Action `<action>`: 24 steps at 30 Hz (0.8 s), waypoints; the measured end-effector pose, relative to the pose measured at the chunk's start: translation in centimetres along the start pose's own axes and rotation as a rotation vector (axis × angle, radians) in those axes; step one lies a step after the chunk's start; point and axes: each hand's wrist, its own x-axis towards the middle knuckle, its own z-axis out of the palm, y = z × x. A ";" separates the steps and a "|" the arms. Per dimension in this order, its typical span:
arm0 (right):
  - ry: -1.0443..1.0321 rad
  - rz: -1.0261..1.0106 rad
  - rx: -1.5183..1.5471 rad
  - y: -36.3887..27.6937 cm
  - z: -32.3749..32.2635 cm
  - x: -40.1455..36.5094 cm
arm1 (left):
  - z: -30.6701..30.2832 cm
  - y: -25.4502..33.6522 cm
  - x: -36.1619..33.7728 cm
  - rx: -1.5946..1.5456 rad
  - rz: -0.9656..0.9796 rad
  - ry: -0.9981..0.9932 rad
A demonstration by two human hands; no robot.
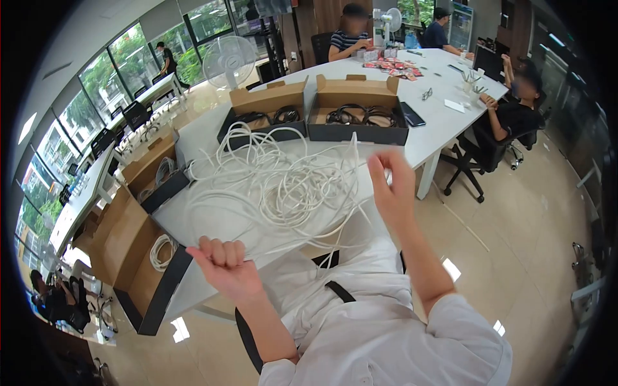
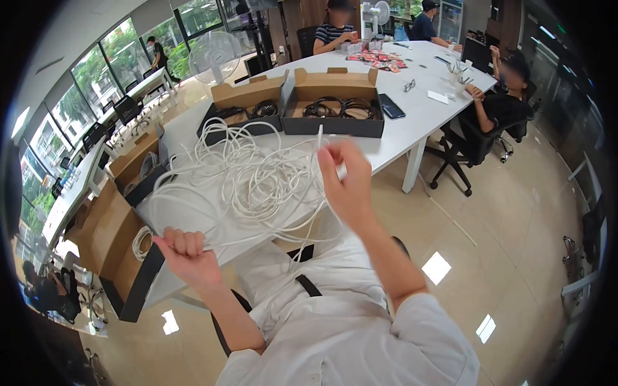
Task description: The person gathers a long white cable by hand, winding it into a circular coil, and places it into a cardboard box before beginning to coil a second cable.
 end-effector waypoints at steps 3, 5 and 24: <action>-0.396 0.317 0.443 0.3 -1.8 -5.4 | 0.7 -1.0 1.1 -0.132 0.063 -0.034; -0.710 0.580 0.505 -1.4 -1.0 -6.5 | 1.3 -2.0 1.0 -0.187 0.007 -0.030; 0.112 -0.233 -0.206 -1.4 -3.1 -5.0 | 2.2 -9.3 -2.6 0.237 -0.676 -0.079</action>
